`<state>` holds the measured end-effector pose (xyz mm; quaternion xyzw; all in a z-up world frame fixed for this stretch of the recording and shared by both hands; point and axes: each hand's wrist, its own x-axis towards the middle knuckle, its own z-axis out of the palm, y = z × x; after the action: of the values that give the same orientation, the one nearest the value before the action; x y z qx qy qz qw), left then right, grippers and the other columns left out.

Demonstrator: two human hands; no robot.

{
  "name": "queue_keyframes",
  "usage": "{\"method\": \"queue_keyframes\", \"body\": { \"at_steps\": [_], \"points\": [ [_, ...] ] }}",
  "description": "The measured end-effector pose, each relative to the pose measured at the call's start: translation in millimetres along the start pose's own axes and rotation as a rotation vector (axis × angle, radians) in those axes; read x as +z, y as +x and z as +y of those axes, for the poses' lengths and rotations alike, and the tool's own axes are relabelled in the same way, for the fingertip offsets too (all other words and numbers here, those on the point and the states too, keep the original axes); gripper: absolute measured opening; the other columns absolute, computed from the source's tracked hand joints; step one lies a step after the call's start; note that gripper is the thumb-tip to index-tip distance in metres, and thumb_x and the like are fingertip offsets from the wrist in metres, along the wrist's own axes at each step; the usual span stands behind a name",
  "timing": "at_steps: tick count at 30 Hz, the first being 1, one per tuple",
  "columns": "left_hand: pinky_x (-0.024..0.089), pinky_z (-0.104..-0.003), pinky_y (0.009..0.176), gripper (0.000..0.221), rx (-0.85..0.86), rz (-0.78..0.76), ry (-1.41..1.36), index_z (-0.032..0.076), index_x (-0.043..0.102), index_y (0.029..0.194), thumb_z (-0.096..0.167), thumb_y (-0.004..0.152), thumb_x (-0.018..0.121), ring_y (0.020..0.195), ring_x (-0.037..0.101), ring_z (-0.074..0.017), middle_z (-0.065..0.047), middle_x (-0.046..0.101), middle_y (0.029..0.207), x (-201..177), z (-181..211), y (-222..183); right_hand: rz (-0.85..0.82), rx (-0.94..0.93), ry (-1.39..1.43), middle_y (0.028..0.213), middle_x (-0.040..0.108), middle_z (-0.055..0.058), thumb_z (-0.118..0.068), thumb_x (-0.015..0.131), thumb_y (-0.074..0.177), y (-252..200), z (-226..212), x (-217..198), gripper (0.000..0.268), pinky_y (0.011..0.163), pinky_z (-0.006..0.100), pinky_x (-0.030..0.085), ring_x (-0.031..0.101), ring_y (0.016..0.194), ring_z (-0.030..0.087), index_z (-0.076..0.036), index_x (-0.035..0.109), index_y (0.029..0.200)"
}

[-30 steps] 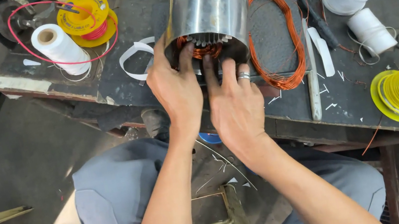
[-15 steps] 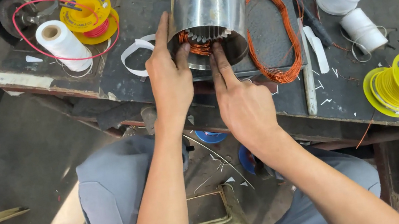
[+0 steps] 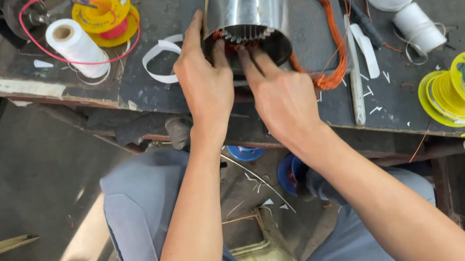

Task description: Manually inserting copper wire coils into a motor stator and seating them using a mallet.

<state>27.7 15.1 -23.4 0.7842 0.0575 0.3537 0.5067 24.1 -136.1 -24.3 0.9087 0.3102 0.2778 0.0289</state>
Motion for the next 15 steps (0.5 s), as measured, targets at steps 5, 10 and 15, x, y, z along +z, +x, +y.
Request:
{"method": "queue_keyframes", "body": {
  "at_steps": [5,10,15],
  "points": [
    [0.059,-0.042,0.105,0.063,-0.016,-0.118,0.083,0.001,0.05,0.15,0.014,0.094,0.075,0.131,0.072,-0.042,-0.022,0.075,0.14,-5,6,-3,0.077,0.047,0.141,0.121,0.066,0.012,-0.006,0.069,0.093,14,2,10,0.014,0.034,0.051,0.047,0.058,0.043,0.04,-0.005,0.078,0.105],
    [0.063,-0.038,0.086,0.053,-0.1,-0.05,0.034,0.01,0.055,0.148,0.013,0.097,0.07,0.103,0.081,-0.0407,-0.014,0.086,0.117,5,1,-6,0.137,-0.042,-0.014,0.114,0.068,0.0,-0.013,0.076,0.086,19,14,10,0.008,0.035,0.042,0.041,0.06,0.048,0.028,-0.019,0.07,0.088],
    [0.06,-0.041,0.086,0.052,-0.147,0.032,0.105,0.009,0.056,0.145,0.015,0.095,0.068,0.101,0.078,-0.0432,-0.017,0.084,0.112,16,2,-12,0.216,-0.087,-0.172,0.111,0.068,-0.003,-0.02,0.077,0.086,16,14,17,0.011,0.039,0.038,0.046,0.062,0.049,0.019,-0.022,0.076,0.097]
  ]
}}
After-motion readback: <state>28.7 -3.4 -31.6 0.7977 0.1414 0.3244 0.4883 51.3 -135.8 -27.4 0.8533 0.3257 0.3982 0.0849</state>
